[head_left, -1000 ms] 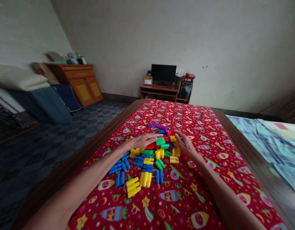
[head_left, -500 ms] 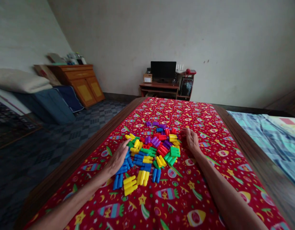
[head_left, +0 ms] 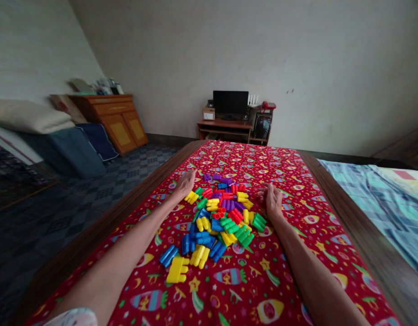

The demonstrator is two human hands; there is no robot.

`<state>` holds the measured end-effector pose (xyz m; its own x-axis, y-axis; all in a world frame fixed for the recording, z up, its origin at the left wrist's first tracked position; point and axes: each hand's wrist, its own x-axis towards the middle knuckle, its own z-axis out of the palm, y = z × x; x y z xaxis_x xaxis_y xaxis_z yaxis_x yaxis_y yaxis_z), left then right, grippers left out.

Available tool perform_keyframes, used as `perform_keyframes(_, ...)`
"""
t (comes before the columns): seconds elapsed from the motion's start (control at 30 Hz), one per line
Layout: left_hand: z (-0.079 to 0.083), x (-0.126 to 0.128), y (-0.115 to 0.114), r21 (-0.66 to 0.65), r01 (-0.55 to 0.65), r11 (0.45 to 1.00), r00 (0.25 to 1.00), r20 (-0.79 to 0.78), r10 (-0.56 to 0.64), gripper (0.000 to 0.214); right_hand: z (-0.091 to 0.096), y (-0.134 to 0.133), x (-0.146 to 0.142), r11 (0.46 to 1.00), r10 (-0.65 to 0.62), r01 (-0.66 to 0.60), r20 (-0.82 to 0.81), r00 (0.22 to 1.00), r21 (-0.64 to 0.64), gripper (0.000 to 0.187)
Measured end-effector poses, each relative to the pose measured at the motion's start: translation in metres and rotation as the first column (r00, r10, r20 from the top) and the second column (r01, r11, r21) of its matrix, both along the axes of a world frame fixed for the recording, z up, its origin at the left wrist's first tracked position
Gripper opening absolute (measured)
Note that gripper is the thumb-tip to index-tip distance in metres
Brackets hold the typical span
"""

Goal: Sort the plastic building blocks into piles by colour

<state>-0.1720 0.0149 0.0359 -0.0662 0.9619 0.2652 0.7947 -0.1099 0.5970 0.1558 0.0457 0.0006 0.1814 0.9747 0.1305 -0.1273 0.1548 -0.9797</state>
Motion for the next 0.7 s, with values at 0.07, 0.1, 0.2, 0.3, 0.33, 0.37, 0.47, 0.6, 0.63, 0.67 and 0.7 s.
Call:
perform_keyframes(0.07,-0.003,-0.005,0.017,-0.071,0.049,0.996,0.999,-0.001,-0.049,0.054,0.000,0.001,-0.001,1.000,0.003,-0.003,-0.019,1.000,-0.004,0.067)
perform_keyframes(0.1,-0.005,-0.002,0.025,-0.099,0.095,0.991,0.995,-0.001,-0.095,0.053,0.000,0.001,-0.001,1.000,0.007,-0.007,-0.027,1.000,-0.003,0.066)
perform_keyframes(0.2,-0.008,0.024,0.043,-0.157,0.275,0.948,0.961,0.009,-0.277,0.052,0.000,0.002,-0.001,1.000,0.011,-0.011,-0.037,0.999,0.007,0.064)
perform_keyframes(0.3,-0.007,0.062,0.056,-0.181,0.448,0.875,0.892,0.019,-0.453,0.049,-0.002,0.004,-0.001,1.000,-0.006,0.007,-0.051,0.999,0.018,0.062)
perform_keyframes(0.33,-0.005,0.074,0.058,-0.188,0.497,0.847,0.864,0.021,-0.503,0.048,-0.003,0.005,-0.001,1.000,-0.012,0.013,-0.060,0.998,0.018,0.062)
perform_keyframes(0.37,-0.004,0.086,0.057,-0.196,0.543,0.817,0.835,0.023,-0.549,0.047,-0.004,0.006,-0.001,1.000,-0.017,0.018,-0.067,0.998,0.015,0.062)
perform_keyframes(0.47,0.003,0.113,0.043,-0.229,0.658,0.718,0.742,0.030,-0.670,0.044,-0.003,0.006,0.000,1.000,-0.002,0.003,-0.064,0.998,0.016,0.062)
perform_keyframes(0.6,0.018,0.120,0.003,-0.215,0.782,0.585,0.599,0.003,-0.800,0.045,0.005,0.000,0.002,0.959,0.277,-0.276,-0.004,0.961,0.059,0.061)
perform_keyframes(0.63,0.023,0.115,-0.010,-0.187,0.796,0.576,0.584,-0.019,-0.812,0.047,0.007,-0.001,0.002,0.924,0.378,-0.379,0.021,0.925,0.048,0.061)
perform_keyframes(0.67,0.028,0.106,-0.024,-0.141,0.774,0.618,0.619,-0.036,-0.784,0.050,0.010,-0.003,0.003,0.885,0.463,-0.464,0.046,0.885,0.027,0.061)
perform_keyframes(0.7,0.032,0.096,-0.040,-0.117,0.717,0.687,0.686,-0.057,-0.726,0.051,0.012,-0.004,0.003,0.855,0.518,-0.519,0.062,0.853,0.001,0.061)
